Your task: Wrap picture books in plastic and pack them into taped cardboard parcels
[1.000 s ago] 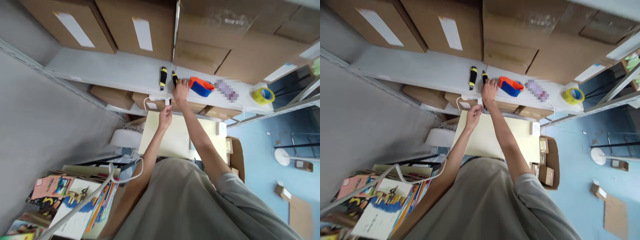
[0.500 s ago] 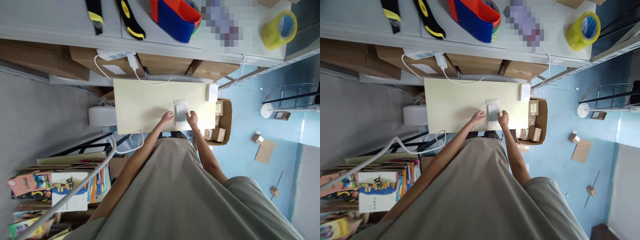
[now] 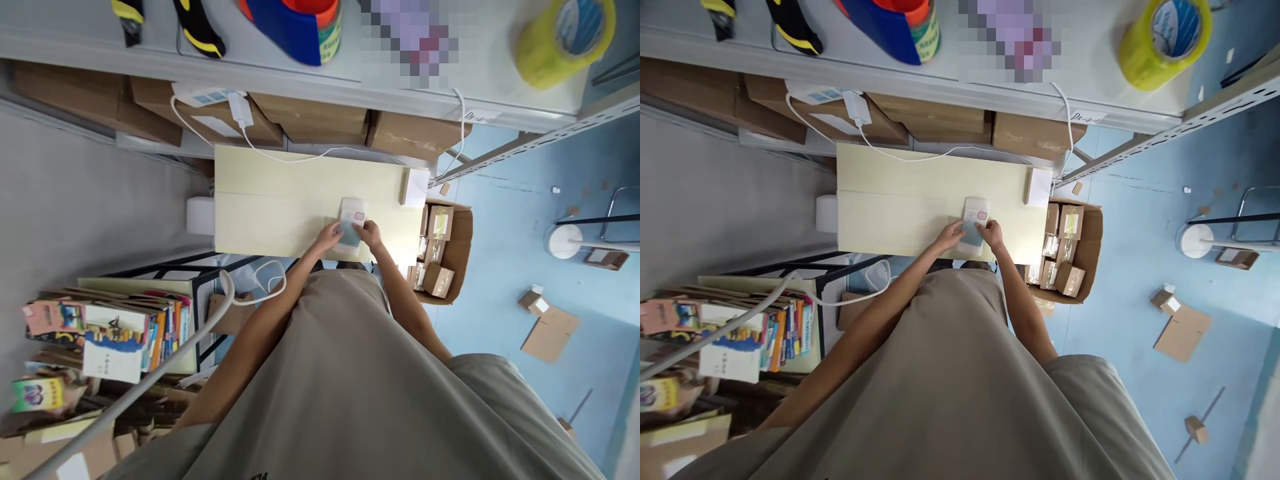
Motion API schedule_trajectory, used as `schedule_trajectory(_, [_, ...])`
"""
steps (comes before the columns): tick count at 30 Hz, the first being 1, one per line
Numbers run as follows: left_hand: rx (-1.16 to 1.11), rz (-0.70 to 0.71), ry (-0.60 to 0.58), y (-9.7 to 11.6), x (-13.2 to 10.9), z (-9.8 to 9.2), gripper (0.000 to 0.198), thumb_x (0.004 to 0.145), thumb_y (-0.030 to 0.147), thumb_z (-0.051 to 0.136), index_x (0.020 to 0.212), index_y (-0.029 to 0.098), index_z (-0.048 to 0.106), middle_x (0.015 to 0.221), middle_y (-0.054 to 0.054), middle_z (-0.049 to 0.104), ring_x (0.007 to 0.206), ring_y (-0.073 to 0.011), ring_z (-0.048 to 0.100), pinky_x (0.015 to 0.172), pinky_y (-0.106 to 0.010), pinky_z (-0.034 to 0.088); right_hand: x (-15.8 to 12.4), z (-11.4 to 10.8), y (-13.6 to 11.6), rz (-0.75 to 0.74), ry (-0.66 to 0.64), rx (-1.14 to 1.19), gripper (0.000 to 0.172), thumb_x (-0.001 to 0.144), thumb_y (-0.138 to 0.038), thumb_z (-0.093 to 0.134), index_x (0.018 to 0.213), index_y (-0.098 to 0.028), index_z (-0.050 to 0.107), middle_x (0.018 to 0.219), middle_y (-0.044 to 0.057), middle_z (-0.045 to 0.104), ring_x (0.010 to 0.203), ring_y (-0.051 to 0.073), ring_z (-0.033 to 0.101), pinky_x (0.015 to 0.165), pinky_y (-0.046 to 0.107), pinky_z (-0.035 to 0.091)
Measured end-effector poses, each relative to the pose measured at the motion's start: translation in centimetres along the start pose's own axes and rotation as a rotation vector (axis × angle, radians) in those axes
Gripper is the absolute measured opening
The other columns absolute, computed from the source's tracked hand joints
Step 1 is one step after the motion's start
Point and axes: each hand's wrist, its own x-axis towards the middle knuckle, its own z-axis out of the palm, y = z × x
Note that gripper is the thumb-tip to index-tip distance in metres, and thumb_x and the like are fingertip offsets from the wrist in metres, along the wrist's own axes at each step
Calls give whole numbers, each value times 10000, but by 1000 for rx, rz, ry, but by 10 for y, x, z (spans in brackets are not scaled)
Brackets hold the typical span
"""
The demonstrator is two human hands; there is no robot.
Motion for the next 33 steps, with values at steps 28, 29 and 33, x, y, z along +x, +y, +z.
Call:
schedule_trajectory(28, [-242, 353, 488, 101, -110, -86, 348, 962, 539, 813, 1091, 220, 863, 1006, -84, 869, 1095, -329, 803, 958, -373, 619, -133, 29, -150, -583, 36, 151, 709, 933, -854, 764, 1347, -278, 754, 1201, 111, 851, 1160, 351, 828, 1024, 486, 690])
schedule_trajectory(29, [-194, 350, 493, 102, -117, -88, 335, 954, 481, 831, 1167, 225, 873, 1088, -105, 883, 1166, -371, 806, 1004, -410, 619, -142, 40, -156, -565, 59, 125, 709, 924, -853, 775, 1340, -281, 743, 1124, 94, 847, 1106, 345, 825, 996, 477, 687])
schedule_trajectory(33, [-142, 435, 305, 98, -143, -114, 682, 836, 314, 925, 1502, 267, 789, 1477, -124, 811, 1418, -443, 738, 1190, -485, 582, -161, 64, -177, -559, 141, 135, 603, 998, -861, 639, 1129, -278, 715, 905, 43, 769, 942, 281, 750, 882, 384, 634])
